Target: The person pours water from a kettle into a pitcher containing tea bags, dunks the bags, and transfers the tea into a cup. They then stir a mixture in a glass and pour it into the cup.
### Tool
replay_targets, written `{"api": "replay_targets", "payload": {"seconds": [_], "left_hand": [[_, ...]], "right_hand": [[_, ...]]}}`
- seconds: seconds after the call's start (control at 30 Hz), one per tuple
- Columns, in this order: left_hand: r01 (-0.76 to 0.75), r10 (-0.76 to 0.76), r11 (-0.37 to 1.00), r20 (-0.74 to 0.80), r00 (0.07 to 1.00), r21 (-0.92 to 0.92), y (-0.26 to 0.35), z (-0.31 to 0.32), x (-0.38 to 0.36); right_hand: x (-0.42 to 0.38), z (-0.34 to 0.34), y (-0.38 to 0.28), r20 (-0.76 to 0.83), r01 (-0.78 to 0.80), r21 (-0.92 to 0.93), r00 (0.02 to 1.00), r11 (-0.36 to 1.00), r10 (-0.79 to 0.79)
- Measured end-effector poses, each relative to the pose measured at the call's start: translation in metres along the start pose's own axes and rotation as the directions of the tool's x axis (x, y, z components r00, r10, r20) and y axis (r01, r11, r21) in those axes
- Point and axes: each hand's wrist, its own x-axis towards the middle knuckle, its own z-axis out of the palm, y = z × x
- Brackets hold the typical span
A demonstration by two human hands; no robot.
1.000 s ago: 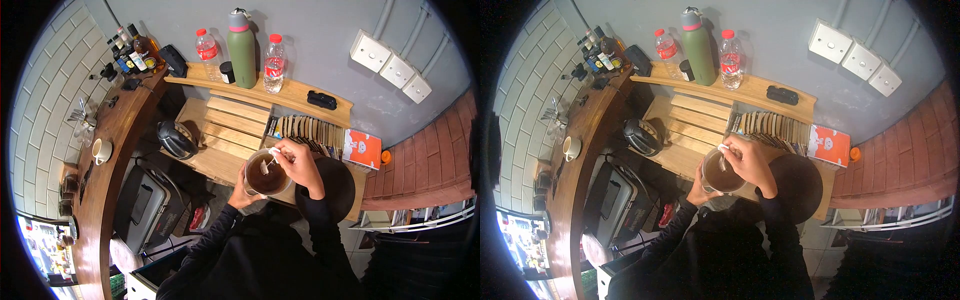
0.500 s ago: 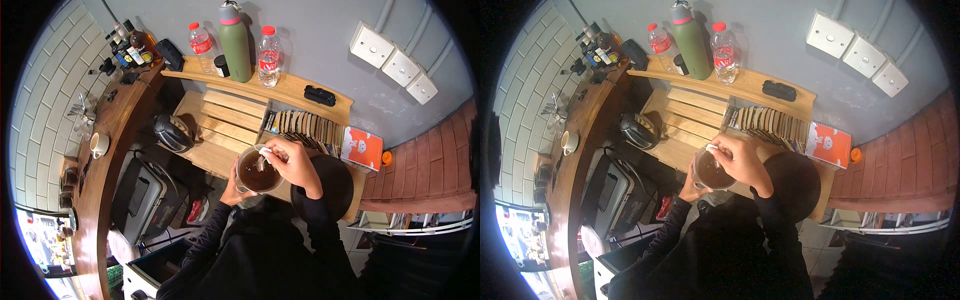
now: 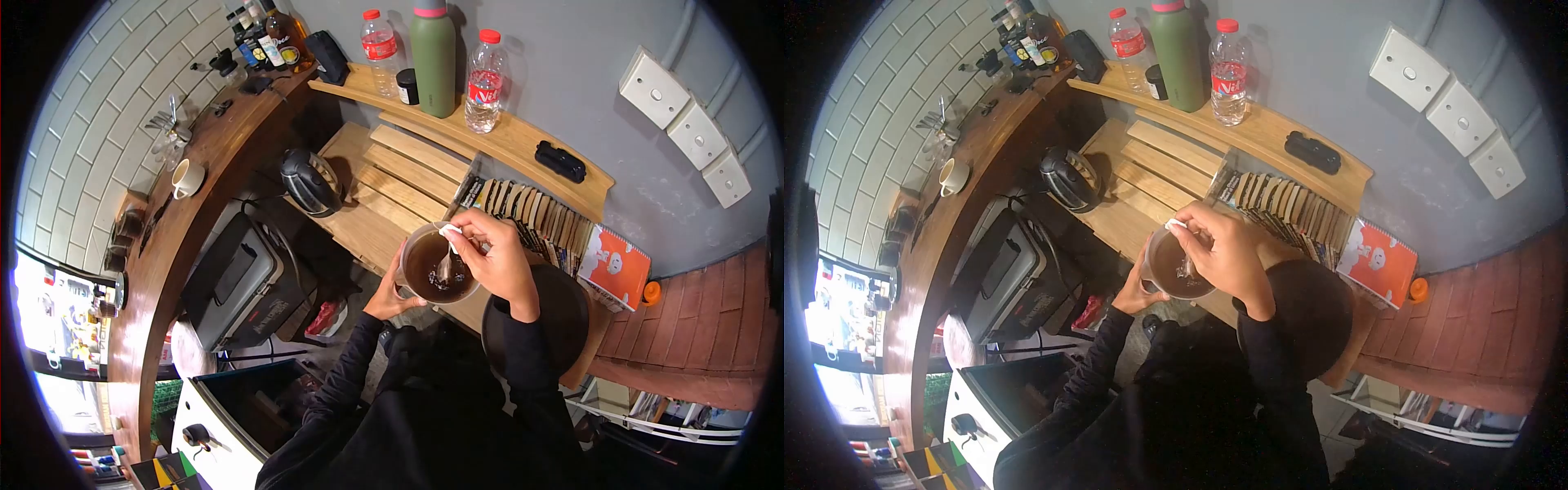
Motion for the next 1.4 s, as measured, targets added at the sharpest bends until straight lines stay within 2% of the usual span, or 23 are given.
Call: {"api": "replay_targets", "payload": {"seconds": [0.07,0.13,0.27,0.33,0.37,0.4,0.43,0.47,0.53,0.57,0.63,0.77,0.9,0.97,1.07,1.1,1.13,1.27,1.37,1.4], "left_hand": [[0.004,-0.004,1.0,-0.011,1.0,0.023,0.001,0.003,-0.005],[0.068,-0.072,0.988,-0.027,0.997,-0.136,0.006,0.008,-0.008],[0.091,-0.108,0.982,-0.095,0.99,-0.165,-0.002,0.016,-0.016],[-0.039,0.037,0.999,-0.091,0.995,-0.022,-0.021,0.016,-0.017],[-0.042,0.04,0.999,-0.086,0.996,-0.023,-0.027,0.017,-0.018],[-0.054,0.061,0.996,-0.093,0.994,0.073,-0.027,0.019,-0.018],[-0.066,0.084,0.984,-0.1,0.991,0.168,-0.027,0.02,-0.018],[-0.072,0.09,0.984,-0.099,0.991,0.165,-0.027,0.023,-0.017],[-0.098,0.152,0.95,-0.163,0.975,0.298,-0.017,0.032,-0.015],[-0.104,0.158,0.95,-0.166,0.973,0.296,-0.014,0.035,-0.014],[-0.09,0.147,0.966,-0.224,0.963,0.244,-0.013,0.041,-0.013],[-0.052,0.103,0.976,-0.241,0.965,0.211,-0.019,0.043,-0.011],[-0.098,0.131,0.983,-0.222,0.966,0.153,-0.015,0.045,-0.01],[-0.093,0.118,0.988,-0.215,0.97,0.125,-0.014,0.045,-0.01],[-0.106,0.143,0.98,-0.229,0.963,0.167,-0.009,0.046,-0.011],[-0.097,0.131,0.982,-0.216,0.968,0.16,-0.006,0.046,-0.011],[-0.088,0.119,0.984,-0.202,0.972,0.153,-0.004,0.046,-0.009],[-0.104,0.124,0.989,-0.207,0.971,0.103,-0.002,0.047,-0.008],[-0.105,0.118,0.992,-0.208,0.971,0.072,0.003,0.048,-0.008],[-0.093,0.115,0.989,-0.207,0.972,0.116,0.002,0.047,-0.009]], "right_hand": [[-0.003,0.002,0.01,0.008,-0.012,0.016,1.0,1.0,0.012],[-0.006,0.007,0.024,0.012,-0.06,0.051,0.998,0.997,0.059],[-0.01,0.006,0.03,0.044,-0.116,0.085,0.993,0.99,0.112],[-0.006,-0.001,0.018,0.013,-0.09,0.062,0.996,0.994,0.089],[-0.003,-0.005,0.011,-0.016,-0.069,0.041,0.997,0.997,0.07],[0.0,-0.009,0.007,-0.044,0.002,0.008,0.999,1.0,-0.002],[-0.001,-0.012,0.003,-0.046,0.005,0.002,0.999,1.0,-0.005],[-0.001,-0.013,-0.001,-0.051,0.0,0.002,0.999,1.0,0.0],[-0.002,-0.01,0.001,-0.069,0.027,0.01,0.997,1.0,-0.026],[-0.004,-0.007,0.008,-0.065,0.032,0.005,0.997,0.999,-0.031],[-0.008,-0.003,0.022,0.004,-0.077,0.0,0.997,0.997,0.077],[-0.009,-0.001,0.028,0.057,-0.103,-0.037,0.993,0.994,0.105],[0.009,-0.012,-0.003,0.018,-0.028,-0.066,0.999,0.997,0.029],[0.017,-0.018,-0.019,0.033,0.083,-0.095,0.996,0.992,-0.08],[0.02,-0.012,-0.009,0.032,0.066,-0.073,0.997,0.995,-0.063],[0.018,-0.01,-0.002,0.022,0.049,-0.034,0.999,0.998,-0.048],[0.015,-0.011,0.002,0.101,-0.015,-0.085,0.995,0.996,0.023],[0.009,0.004,0.03,0.1,-0.085,-0.016,0.991,0.996,0.086],[0.017,0.001,0.019,0.097,-0.039,-0.038,0.994,0.999,0.043],[0.021,-0.001,0.012,0.093,-0.042,-0.038,0.995,0.998,0.046]]}}
